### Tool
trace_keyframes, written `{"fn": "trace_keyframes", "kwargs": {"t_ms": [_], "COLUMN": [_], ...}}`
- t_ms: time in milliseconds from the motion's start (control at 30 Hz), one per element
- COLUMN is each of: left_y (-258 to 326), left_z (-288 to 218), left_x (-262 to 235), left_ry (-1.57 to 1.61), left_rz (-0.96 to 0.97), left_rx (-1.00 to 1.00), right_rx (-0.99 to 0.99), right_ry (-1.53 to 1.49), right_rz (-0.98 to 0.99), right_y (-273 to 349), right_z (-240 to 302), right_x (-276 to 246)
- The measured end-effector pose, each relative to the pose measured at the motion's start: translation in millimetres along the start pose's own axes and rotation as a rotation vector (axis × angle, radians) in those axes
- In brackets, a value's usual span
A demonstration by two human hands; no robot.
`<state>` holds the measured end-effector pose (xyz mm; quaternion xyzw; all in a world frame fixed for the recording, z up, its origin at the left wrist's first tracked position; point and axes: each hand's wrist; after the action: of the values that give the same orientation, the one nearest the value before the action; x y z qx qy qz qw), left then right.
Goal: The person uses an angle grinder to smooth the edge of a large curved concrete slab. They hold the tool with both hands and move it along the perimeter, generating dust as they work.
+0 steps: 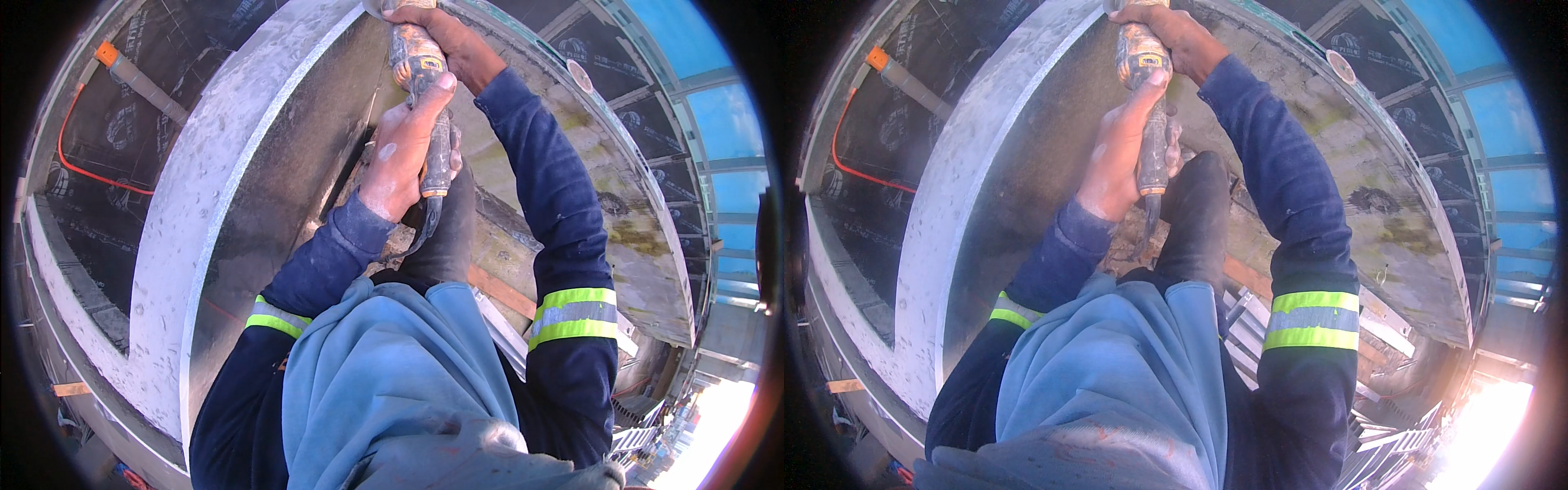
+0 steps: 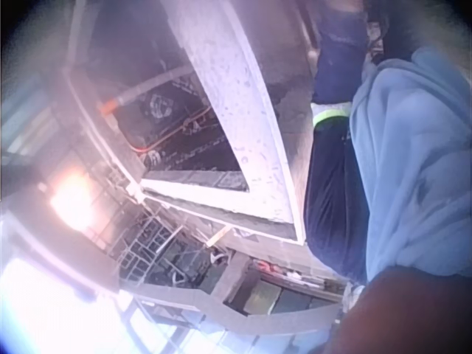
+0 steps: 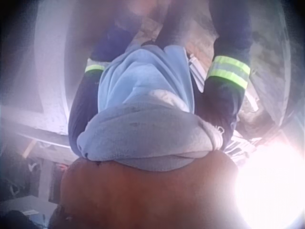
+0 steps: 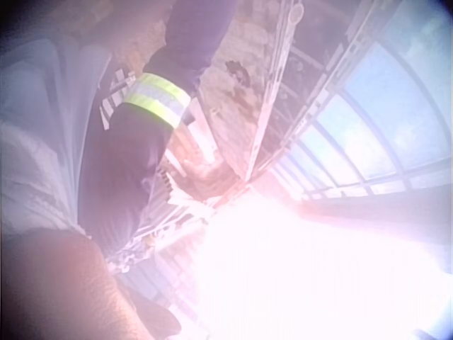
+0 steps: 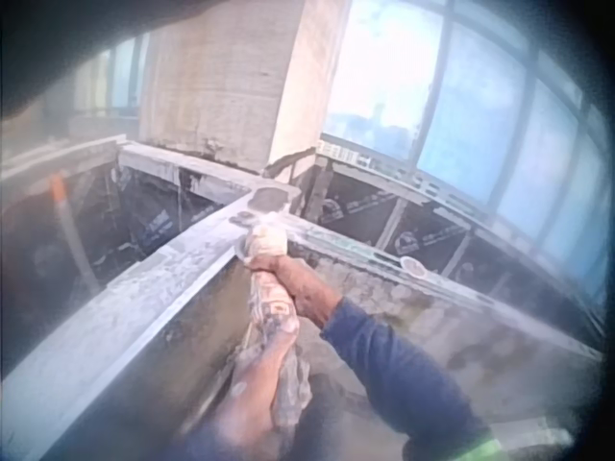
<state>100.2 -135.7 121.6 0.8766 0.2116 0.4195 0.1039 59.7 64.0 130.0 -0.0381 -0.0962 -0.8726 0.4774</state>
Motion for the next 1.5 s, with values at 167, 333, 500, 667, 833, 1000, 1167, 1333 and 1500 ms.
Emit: {"fn": "trace_keyframes", "kwargs": {"t_ms": [167,333,500,667,833,1000,1167,1333,1500], "left_y": [-9,-5,0,-11,-15,2,1,-14,1], "left_z": [-5,-7,-1,-7,-9,0,-2,-9,-6], "left_x": [-1,-1,-2,-3,-3,-3,-2,-3,-3], "left_ry": [0.042,-0.008,0.024,0.056,0.067,0.015,0.024,0.070,0.040], "left_rz": [0.010,0.017,0.011,0.025,0.031,0.002,0.021,0.039,0.004], "left_rx": [0.006,0.002,-0.023,0.013,0.019,-0.024,0.009,0.049,-0.018], "right_rx": [-0.006,0.012,-0.013,-0.022,0.007,-0.002,-0.020,0.014,0.039], "right_ry": [0.010,-0.012,0.010,0.029,-0.019,0.004,0.040,0.009,-0.018], "right_rz": [0.001,0.034,-0.003,0.025,0.081,0.031,-0.011,0.109,0.068], "right_y": [-6,-10,0,-12,-18,4,0,-21,-7], "right_z": [4,5,0,4,6,1,3,5,1], "right_x": [2,-3,2,1,-1,4,6,-3,3]}}
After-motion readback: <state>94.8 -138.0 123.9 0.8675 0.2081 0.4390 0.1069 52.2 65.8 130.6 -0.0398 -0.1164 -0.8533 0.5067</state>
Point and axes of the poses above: each hand's wrist, its own y-axis away from the middle knuckle, its own x-axis out of the palm, z = x × y, and after that the axes turned 10 degrees about -x, right-handed
